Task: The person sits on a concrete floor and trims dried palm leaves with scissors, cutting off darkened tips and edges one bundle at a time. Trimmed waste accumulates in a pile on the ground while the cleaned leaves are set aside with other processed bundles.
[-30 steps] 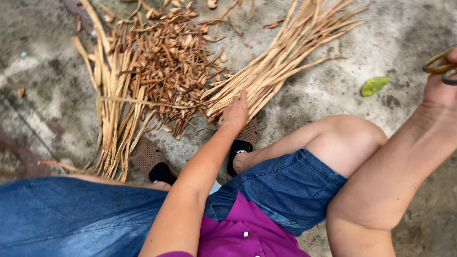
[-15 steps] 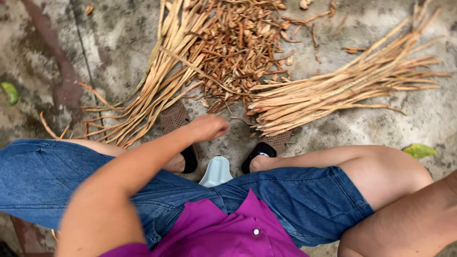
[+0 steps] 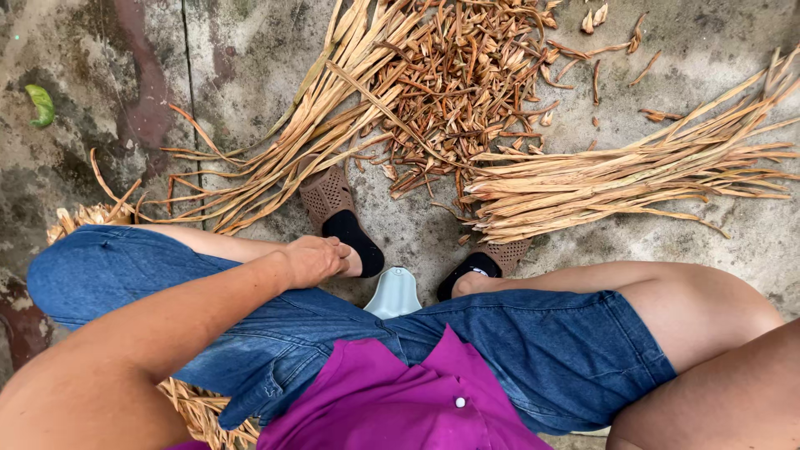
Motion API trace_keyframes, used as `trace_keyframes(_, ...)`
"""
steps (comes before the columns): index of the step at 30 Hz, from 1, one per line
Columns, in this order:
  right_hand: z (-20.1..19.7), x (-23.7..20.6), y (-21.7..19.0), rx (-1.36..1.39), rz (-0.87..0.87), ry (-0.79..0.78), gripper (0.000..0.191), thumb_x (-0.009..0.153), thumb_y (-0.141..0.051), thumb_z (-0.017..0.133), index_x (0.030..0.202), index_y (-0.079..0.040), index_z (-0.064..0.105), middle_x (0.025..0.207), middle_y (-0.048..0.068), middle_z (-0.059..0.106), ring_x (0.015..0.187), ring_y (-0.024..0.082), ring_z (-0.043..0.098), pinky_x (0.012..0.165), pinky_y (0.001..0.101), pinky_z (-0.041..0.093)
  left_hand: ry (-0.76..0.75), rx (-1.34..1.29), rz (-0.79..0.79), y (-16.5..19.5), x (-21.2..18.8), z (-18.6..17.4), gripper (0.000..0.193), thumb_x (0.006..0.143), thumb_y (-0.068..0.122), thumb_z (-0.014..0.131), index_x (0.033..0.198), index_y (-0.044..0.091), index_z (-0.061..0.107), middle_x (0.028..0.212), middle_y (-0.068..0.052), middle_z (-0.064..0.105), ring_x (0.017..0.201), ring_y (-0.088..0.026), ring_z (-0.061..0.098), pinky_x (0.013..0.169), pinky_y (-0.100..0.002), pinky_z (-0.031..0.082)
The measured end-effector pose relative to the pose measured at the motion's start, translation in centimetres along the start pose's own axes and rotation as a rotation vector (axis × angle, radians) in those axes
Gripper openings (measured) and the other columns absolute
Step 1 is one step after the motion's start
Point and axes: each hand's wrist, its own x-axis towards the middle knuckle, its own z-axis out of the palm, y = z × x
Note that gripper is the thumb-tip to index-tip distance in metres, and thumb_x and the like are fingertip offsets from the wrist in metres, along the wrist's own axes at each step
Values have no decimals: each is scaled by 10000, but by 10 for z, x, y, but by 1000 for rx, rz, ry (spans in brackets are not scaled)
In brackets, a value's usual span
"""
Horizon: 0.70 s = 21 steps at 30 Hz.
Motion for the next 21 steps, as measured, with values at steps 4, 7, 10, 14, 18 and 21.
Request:
trace_keyframes(4,8,-3,0,-8,-10,-12,230,1148,-148,566,1190,75,607,860,81,577,743,147,538,699,268,467,-435,-225,-393,-27,12,-44,284,872,338,640,979,120,789,1034,-118,739,989,-303,716,858,-444,574)
trace_keyframes(7,19,-8,-1,-12,-11,-9,232,1152,-150,567,1199,74,604,857,75,572,741,138,533,699,260,461,0,-339,-636,-85,31,-87,304,925,376,604,1029,147,774,1014,-148,760,950,-345,726,865,-508,571)
trace_keyframes(10,35,-11,-3,-20,-16,-10,235,1156,-152,568,1208,74,601,855,68,567,738,129,527,698,253,455,387,-610,-865,-131,52,-120,406,971,381,598,1354,249,624,1317,-168,638,1187,-330,632,1046,-464,486)
trace_keyframes(14,59,-20,-4,-31,-17,-13,238,1161,-155,570,1221,74,597,851,59,560,734,116,519,698,243,446,437,-873,-1133,-154,87,-141,643,973,474,620,1547,344,361,1577,-171,283,1399,-347,388,1119,-489,359)
trace_keyframes(18,76,-17,-6,-25,-16,-30,242,1166,-158,571,1233,74,593,848,51,554,730,104,512,697,234,438,658,-984,-1194,-160,110,-145,526,984,430,637,1461,242,516,1498,-181,408,1302,-374,458,1078,-565,358)
trace_keyframes(21,81,-12,-14,-32,-18,-21,245,1170,-160,572,1242,73,590,846,44,549,728,95,506,697,226,432,958,-1185,-1313,-162,100,-142,274,982,322,658,1215,189,712,1272,-68,705,1026,-225,680,929,-425,565)
